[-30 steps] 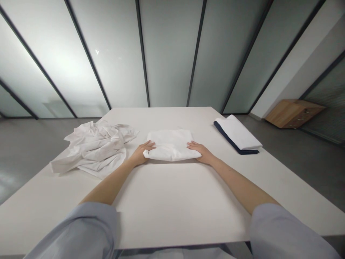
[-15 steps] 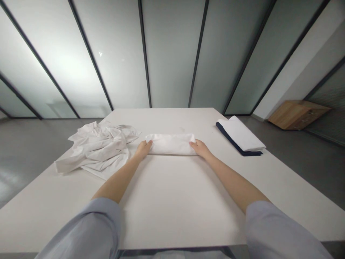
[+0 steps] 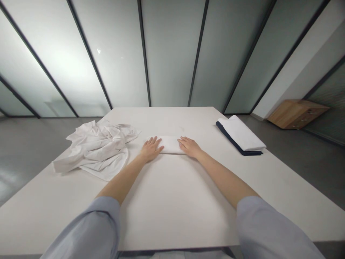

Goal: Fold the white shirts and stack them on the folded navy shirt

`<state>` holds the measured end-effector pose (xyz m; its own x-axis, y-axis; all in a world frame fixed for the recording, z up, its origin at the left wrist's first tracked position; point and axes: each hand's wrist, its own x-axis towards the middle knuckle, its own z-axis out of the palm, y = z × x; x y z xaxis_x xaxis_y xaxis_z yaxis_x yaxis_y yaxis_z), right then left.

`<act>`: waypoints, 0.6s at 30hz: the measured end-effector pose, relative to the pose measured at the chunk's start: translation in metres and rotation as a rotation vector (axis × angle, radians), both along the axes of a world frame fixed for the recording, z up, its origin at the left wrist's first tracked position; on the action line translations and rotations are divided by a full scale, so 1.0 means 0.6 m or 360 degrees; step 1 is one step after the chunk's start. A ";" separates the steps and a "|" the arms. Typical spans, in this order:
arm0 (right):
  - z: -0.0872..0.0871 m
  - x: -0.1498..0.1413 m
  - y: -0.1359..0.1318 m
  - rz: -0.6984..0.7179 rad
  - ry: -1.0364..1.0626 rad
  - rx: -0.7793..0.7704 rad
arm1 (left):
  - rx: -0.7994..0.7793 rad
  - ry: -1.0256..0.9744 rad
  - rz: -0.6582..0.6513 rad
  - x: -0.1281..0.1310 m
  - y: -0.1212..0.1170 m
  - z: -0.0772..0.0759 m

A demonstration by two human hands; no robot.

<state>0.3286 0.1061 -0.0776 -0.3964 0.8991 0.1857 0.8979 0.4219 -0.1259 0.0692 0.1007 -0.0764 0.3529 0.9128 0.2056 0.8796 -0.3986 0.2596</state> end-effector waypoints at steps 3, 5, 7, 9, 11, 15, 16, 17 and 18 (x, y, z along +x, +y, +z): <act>0.023 -0.013 -0.011 -0.0093 -0.0090 -0.0024 | -0.0012 -0.0007 0.0260 -0.011 0.002 -0.018; 0.040 -0.020 -0.015 -0.0204 -0.0150 -0.0065 | 0.0063 -0.0051 0.0434 -0.020 0.006 -0.025; 0.052 -0.026 -0.013 -0.0315 -0.0177 -0.0129 | 0.0190 -0.0141 0.0547 -0.028 0.010 -0.030; 0.058 -0.029 -0.005 -0.0389 -0.0159 -0.0247 | 0.0293 -0.0250 0.0589 -0.035 0.014 -0.033; 0.061 -0.031 0.007 -0.0447 -0.0106 -0.0418 | 0.0343 -0.0340 0.0593 -0.039 0.018 -0.035; 0.071 -0.037 0.030 -0.0511 0.0023 -0.0785 | 0.0347 -0.0423 0.0619 -0.044 0.023 -0.038; 0.076 -0.040 0.034 -0.0508 0.0030 -0.0842 | 0.0346 -0.0436 0.0627 -0.044 0.024 -0.038; 0.080 -0.044 0.037 -0.0499 0.0026 -0.0884 | 0.0346 -0.0450 0.0633 -0.045 0.024 -0.038; 0.085 -0.047 0.039 -0.0489 0.0015 -0.0914 | 0.0346 -0.0464 0.0637 -0.045 0.025 -0.038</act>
<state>0.3005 0.1293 -0.0266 -0.1059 0.9283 -0.3563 0.9647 0.0090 -0.2631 0.0421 0.1154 -0.0990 -0.1136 0.8898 0.4419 0.8775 -0.1187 0.4646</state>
